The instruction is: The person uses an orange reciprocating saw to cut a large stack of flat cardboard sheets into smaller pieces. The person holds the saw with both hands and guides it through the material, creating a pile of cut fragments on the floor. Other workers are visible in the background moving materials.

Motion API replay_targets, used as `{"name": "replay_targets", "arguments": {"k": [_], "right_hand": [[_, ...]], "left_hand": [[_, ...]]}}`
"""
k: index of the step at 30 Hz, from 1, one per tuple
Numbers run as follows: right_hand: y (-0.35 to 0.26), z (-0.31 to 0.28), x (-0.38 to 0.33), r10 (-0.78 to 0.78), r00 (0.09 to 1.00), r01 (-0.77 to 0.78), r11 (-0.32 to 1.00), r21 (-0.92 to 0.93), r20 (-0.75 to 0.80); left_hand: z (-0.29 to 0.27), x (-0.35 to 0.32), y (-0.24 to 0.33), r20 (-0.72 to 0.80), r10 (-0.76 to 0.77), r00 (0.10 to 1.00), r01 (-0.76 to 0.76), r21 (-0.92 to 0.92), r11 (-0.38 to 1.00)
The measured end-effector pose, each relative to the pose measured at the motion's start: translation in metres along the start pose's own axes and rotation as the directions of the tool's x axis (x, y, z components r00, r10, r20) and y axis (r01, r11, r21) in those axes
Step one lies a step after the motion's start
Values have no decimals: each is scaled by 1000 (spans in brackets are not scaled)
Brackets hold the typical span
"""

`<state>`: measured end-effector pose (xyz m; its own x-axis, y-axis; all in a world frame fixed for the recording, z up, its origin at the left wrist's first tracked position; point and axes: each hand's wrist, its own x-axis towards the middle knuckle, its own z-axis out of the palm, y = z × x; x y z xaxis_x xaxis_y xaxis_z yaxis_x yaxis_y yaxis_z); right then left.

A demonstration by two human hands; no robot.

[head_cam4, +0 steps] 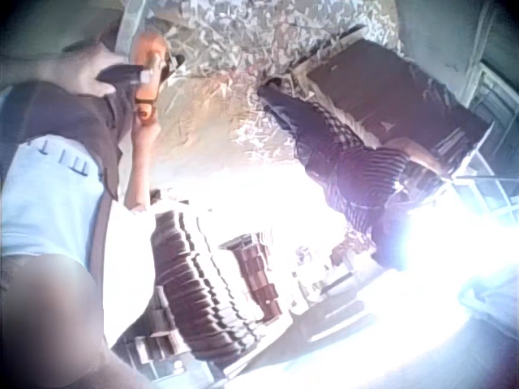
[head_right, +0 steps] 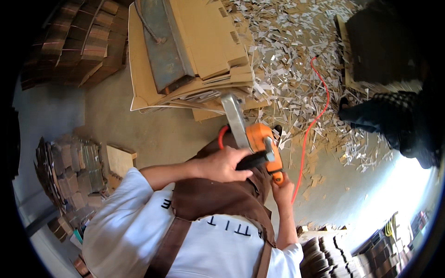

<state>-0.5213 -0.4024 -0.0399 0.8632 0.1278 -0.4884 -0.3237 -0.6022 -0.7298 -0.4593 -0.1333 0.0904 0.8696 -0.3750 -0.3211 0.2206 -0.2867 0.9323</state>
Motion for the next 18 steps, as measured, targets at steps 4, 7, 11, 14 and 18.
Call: {"name": "replay_targets", "arguments": {"k": [4, 7, 11, 14, 18], "right_hand": [[-41, 58, -15, 8, 1000, -8, 998, -57, 0], [-46, 98, -15, -16, 1000, 16, 996, -83, 0], [-38, 131, -11, 6, 999, -2, 995, -104, 38], [-40, 139, -14, 24, 998, -17, 994, -112, 59], [-42, 141, -9, -15, 999, 20, 995, -103, 50]], "left_hand": [[-48, -42, -5, -2, -17, 1000, 17, 101, 995], [-73, -64, -14, -20, -58, 998, 60, 138, 989], [-85, -63, -37, -29, -178, 984, 180, 141, 974], [-83, -66, -53, -63, -62, 996, 72, 165, 984], [-86, -72, -39, -14, -207, 978, 207, 74, 975]]}}
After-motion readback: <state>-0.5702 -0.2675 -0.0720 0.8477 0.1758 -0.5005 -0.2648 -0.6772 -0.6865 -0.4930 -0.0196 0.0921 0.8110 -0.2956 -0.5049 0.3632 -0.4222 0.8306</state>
